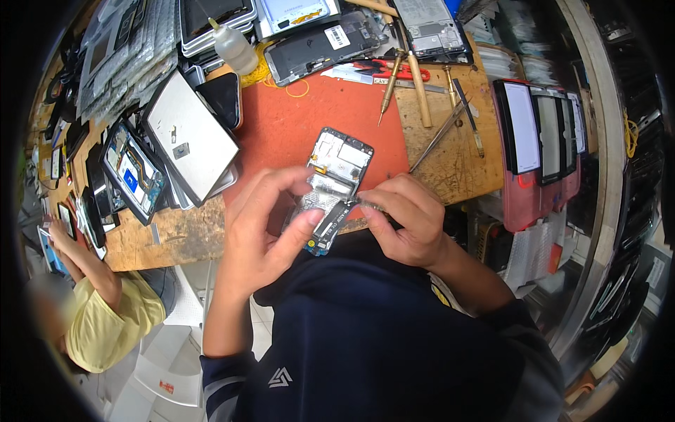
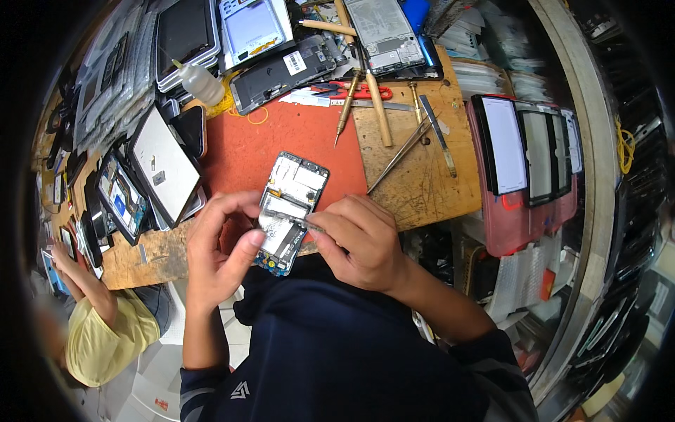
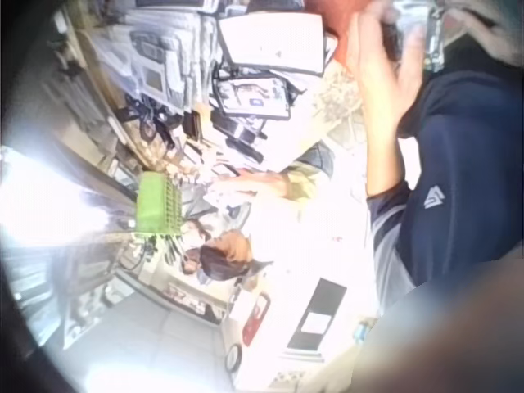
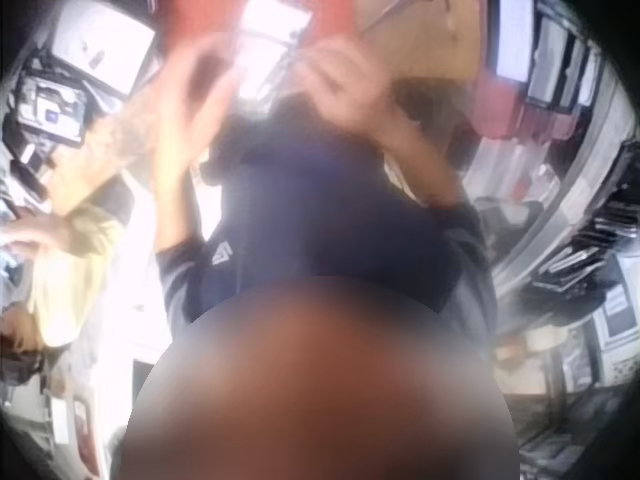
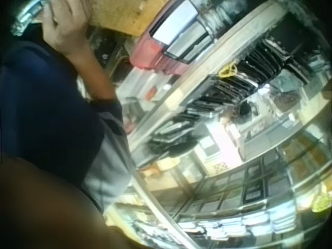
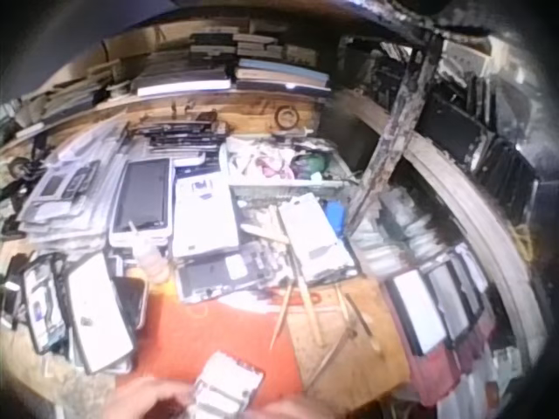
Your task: The person disassembles a smartphone, removes the battery, and reassembles the device using a screwdriver and a metal prying tool. They also apply adhesive to a small black component and wipe it with a tissue.
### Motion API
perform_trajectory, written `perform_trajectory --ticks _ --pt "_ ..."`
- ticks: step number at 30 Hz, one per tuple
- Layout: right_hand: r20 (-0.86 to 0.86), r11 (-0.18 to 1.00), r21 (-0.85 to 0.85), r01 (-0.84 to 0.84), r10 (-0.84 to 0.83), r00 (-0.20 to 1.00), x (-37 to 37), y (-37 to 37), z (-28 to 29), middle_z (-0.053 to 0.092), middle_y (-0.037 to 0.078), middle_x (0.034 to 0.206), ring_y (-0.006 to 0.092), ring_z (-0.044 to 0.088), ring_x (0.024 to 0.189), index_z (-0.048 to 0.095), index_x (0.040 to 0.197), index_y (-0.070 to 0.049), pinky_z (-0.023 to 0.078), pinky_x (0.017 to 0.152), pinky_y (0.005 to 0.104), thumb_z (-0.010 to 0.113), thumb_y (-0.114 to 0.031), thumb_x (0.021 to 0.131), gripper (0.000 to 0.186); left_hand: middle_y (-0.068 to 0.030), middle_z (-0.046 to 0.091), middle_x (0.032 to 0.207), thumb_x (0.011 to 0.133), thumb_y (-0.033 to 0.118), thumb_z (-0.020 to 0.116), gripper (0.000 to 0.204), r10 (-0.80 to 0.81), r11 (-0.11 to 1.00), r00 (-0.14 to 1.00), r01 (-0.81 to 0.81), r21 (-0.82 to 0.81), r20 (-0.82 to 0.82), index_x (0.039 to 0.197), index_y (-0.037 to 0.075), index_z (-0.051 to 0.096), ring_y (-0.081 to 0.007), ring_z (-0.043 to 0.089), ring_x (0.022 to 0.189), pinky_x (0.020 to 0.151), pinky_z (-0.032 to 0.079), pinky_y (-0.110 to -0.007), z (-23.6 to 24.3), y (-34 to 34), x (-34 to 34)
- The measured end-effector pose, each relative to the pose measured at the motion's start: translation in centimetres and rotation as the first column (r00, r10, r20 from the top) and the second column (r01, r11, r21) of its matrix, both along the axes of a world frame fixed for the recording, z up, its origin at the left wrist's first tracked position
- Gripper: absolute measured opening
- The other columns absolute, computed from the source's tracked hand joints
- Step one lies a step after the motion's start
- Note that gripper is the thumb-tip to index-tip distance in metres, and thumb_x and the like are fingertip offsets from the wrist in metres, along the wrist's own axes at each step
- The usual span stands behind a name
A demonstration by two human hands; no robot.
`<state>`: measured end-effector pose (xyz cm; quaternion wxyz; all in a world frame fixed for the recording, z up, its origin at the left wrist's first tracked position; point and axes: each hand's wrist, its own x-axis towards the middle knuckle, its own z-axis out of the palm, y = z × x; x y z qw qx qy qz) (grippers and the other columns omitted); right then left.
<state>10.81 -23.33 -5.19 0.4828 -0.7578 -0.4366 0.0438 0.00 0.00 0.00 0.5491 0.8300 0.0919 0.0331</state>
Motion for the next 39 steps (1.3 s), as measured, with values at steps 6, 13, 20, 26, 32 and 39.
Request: perform_trajectory --ticks 6,13,20,26,32,39 --pt "0.239 0.989 -0.108 -0.104 0.128 0.963 4.4 -0.6 2.4 0.069 0.01 0.102 0.0306 0.067 0.09 0.075 0.114 -0.002 0.054 0.08 0.0454 0.08 -0.003 0.084 0.031 -0.0165 0.067 0.115 0.085 -0.01 0.073 0.032 -0.115 0.977 0.977 0.079 0.197 0.179 0.115 0.001 0.072 -0.035 0.069 0.102 0.089 0.056 -0.042 -1.6 0.4 0.0" --pt "0.507 0.868 -0.481 0.124 0.16 0.847 11.8 -3.8 4.2 0.069 0.01 0.109 0.0309 0.067 0.099 0.072 0.107 -0.003 0.055 0.085 0.0444 0.07 0.0 0.087 0.021 -0.02 0.071 0.124 0.085 -0.012 0.07 0.029 -0.104 0.964 0.965 0.038 0.264 0.242 0.11 0.002 0.068 -0.0397 0.07 0.107 0.091 0.056 -0.045 -3.1 0.4 -0.5" --pt "-0.246 0.972 0.18 0.151 -0.104 0.964 9.5 -1.8 4.7 0.07 0.018 0.108 0.0239 0.074 0.091 0.046 0.123 0.001 0.064 0.078 0.035 0.055 -0.005 0.112 0.015 -0.0224 0.072 0.124 0.081 -0.01 0.07 0.03 -0.086 0.953 0.947 -0.012 0.303 0.308 0.11 0.0 0.066 -0.0435 0.071 0.111 0.093 0.058 -0.048 -4.3 -0.1 -0.3" --pt "-0.699 0.94 0.273 0.204 0.048 0.713 4.4 5.5 1.4 0.07 0.021 0.11 0.0207 0.078 0.094 0.036 0.129 0.001 0.068 0.087 0.0312 0.058 0.01 0.106 0.033 -0.0225 0.073 0.124 0.079 -0.008 0.072 0.03 -0.1 0.942 0.944 -0.013 0.336 0.316 0.107 -0.001 0.066 -0.0426 0.072 0.108 0.092 0.058 -0.048 -4.4 -0.1 0.0" --pt "-0.603 0.951 0.287 0.112 0.089 0.793 3.6 6.4 -0.3 0.069 0.02 0.109 0.0176 0.076 0.096 0.037 0.127 0.001 0.067 0.09 0.0308 0.059 0.014 0.103 0.035 -0.0218 0.074 0.124 0.078 -0.007 0.074 0.029 -0.085 0.947 0.952 -0.014 0.321 0.294 0.106 -0.001 0.067 -0.0408 0.072 0.106 0.09 0.059 -0.048 -4.2 -0.1 0.0" --pt "-0.592 0.964 0.257 0.064 0.105 0.799 3.7 5.9 -0.4 0.068 0.021 0.109 0.0183 0.076 0.097 0.038 0.125 0.002 0.067 0.091 0.031 0.058 0.015 0.103 0.033 -0.0216 0.074 0.122 0.078 -0.006 0.075 0.028 -0.073 0.948 0.956 -0.022 0.318 0.285 0.104 -0.001 0.067 -0.0397 0.072 0.104 0.089 0.059 -0.047 -4.1 -0.1 0.2"
